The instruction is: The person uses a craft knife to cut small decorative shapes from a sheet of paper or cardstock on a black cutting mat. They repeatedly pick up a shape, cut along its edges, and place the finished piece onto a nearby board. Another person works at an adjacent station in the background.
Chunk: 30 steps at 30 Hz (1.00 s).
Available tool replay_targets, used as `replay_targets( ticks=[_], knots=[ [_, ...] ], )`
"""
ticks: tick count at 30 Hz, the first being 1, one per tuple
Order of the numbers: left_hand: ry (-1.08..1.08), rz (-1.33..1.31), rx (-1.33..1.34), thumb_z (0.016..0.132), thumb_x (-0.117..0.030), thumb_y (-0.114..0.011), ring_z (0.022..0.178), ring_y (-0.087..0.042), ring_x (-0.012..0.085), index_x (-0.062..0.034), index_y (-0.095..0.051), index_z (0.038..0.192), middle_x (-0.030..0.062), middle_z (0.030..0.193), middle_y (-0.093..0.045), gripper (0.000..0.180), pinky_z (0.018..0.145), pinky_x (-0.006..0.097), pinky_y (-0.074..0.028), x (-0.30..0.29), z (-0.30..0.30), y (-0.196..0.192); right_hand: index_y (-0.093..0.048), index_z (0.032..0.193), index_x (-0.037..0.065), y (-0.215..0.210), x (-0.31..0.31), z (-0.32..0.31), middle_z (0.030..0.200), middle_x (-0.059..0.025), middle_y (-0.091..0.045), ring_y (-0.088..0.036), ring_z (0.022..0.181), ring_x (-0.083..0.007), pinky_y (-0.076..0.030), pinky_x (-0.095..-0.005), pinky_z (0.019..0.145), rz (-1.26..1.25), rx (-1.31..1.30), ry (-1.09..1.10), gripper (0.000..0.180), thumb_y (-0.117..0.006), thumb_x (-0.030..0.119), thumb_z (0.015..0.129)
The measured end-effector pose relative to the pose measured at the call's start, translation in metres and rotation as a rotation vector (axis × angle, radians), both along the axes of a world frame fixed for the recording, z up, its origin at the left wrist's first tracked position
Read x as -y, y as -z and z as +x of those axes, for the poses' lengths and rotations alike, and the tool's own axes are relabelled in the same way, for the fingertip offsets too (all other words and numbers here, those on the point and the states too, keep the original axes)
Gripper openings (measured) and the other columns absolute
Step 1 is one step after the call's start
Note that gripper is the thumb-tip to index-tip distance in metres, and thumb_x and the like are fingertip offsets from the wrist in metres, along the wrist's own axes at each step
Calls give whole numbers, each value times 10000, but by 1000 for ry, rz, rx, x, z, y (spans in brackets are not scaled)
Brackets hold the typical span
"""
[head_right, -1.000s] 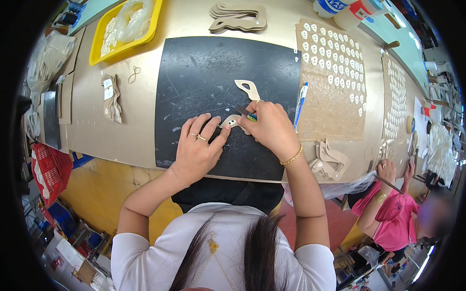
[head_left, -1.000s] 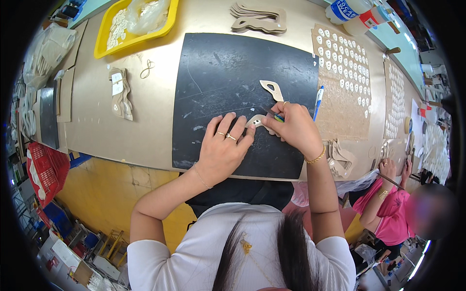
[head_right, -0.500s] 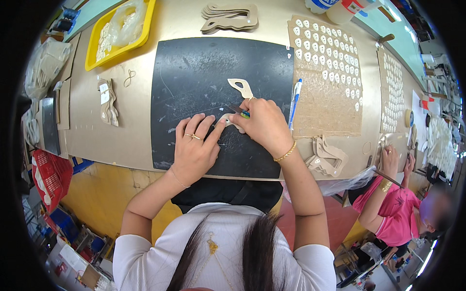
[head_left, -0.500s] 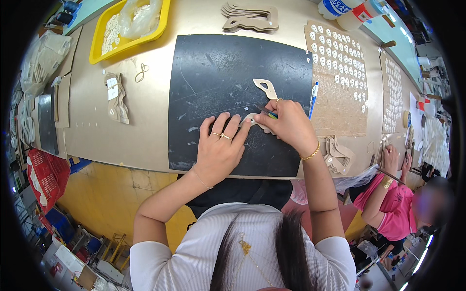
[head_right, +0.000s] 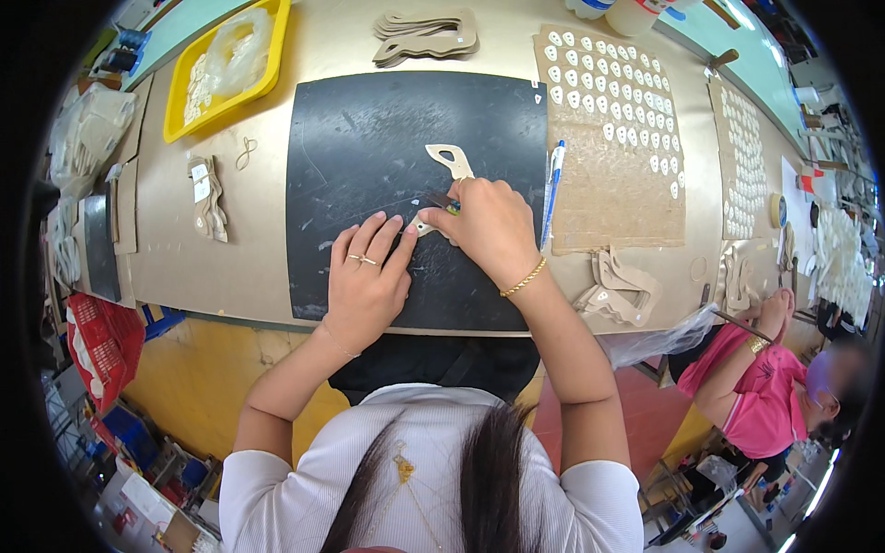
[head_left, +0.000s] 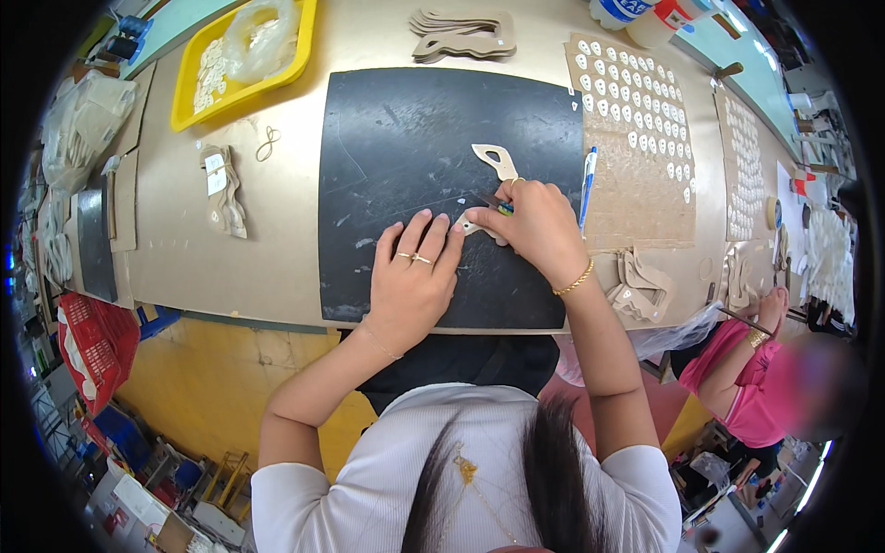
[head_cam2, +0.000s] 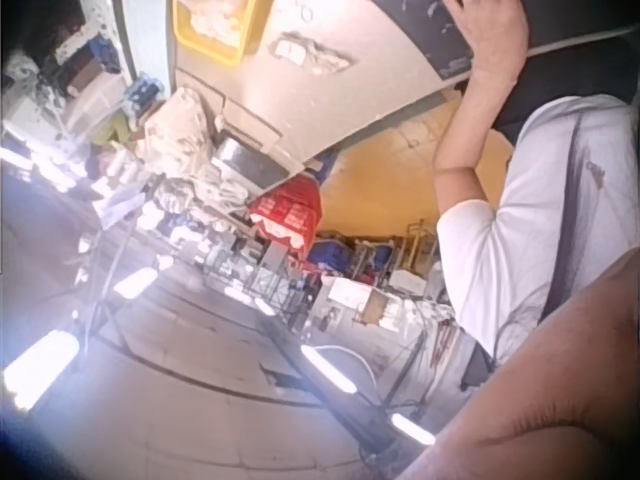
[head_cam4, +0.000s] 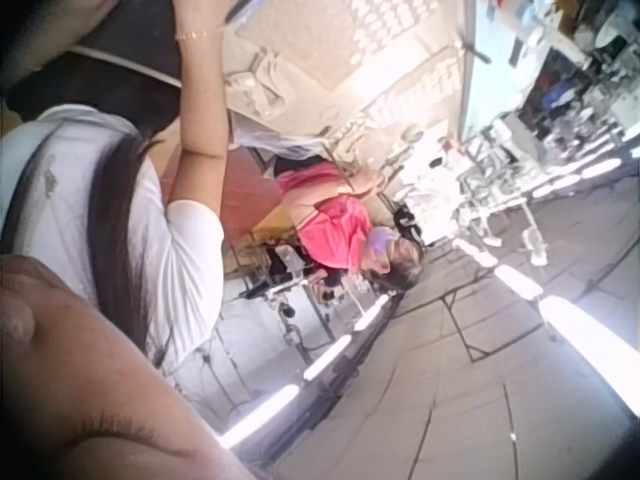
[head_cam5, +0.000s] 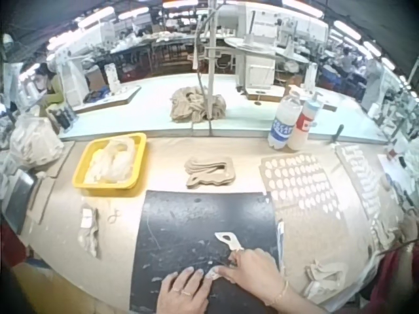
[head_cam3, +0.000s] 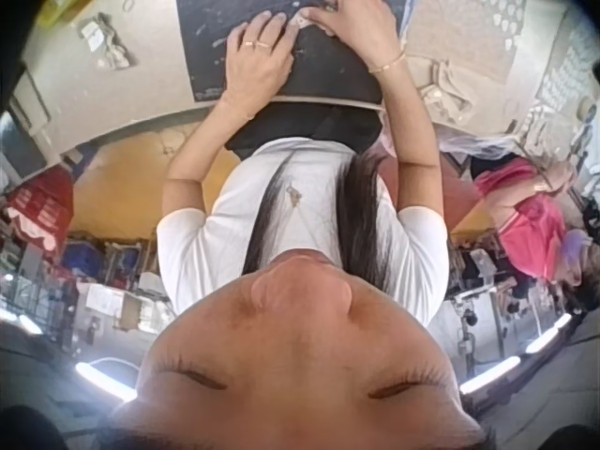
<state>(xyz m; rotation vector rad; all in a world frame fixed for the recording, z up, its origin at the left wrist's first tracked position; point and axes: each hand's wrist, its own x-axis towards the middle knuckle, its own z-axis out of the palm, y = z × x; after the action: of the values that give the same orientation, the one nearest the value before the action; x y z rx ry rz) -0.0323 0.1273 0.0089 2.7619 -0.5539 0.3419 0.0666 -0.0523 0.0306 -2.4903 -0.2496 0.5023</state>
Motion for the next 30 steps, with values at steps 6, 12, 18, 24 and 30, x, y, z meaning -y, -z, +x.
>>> replay_targets(
  ticks=[6, 12, 18, 24, 30],
  knots=[
    [9, -89, -60, 752, -43, -702, 1234, -557, 307, -54, -649, 1274, 115, 1253, -612, 525, 1031, 466, -422, -5, 7, -2, -738, 909, 24, -9, -7, -7, 748, -191, -715, -724, 749, -368, -578, -441, 686, -138, 97, -19, 432, -807, 437, 803],
    [33, -97, -47, 762, -77, -708, 1239, -541, 319, -65, -605, 1344, 140, 1283, -601, 592, 1053, 472, -406, -7, 2, 1, -714, 943, 6, -16, 7, -11, 885, -174, -708, -702, 811, -351, -534, -418, 708, 48, 154, -33, 360, -794, 343, 843],
    [43, -46, -51, 765, -97, -720, 1222, -543, 324, -127, -646, 1303, 148, 1246, -611, 543, 1042, 505, -401, 0, 5, -5, -705, 1003, 53, -15, 11, -30, 956, -73, -646, -692, 791, -319, -545, -391, 681, 107, 285, 2, 227, -788, 183, 836],
    [18, 75, 14, 767, -72, -700, 1203, -545, 313, -153, -691, 1214, 133, 1206, -619, 454, 1006, 518, -395, 5, 5, 0, -704, 1022, 26, -20, 17, -27, 909, -96, -638, -657, 800, -267, -516, -350, 725, 244, 378, 160, 245, -804, 137, 828],
    [38, -120, -40, 783, -82, -692, 1209, -536, 296, -157, -664, 1282, 112, 1240, -604, 506, 1024, 490, -373, -7, 8, 5, -702, 1079, -1, -20, 34, -21, 1023, -119, -622, -649, 938, -276, -513, -363, 821, 99, 243, 157, 347, -831, 157, 798]
  ],
)
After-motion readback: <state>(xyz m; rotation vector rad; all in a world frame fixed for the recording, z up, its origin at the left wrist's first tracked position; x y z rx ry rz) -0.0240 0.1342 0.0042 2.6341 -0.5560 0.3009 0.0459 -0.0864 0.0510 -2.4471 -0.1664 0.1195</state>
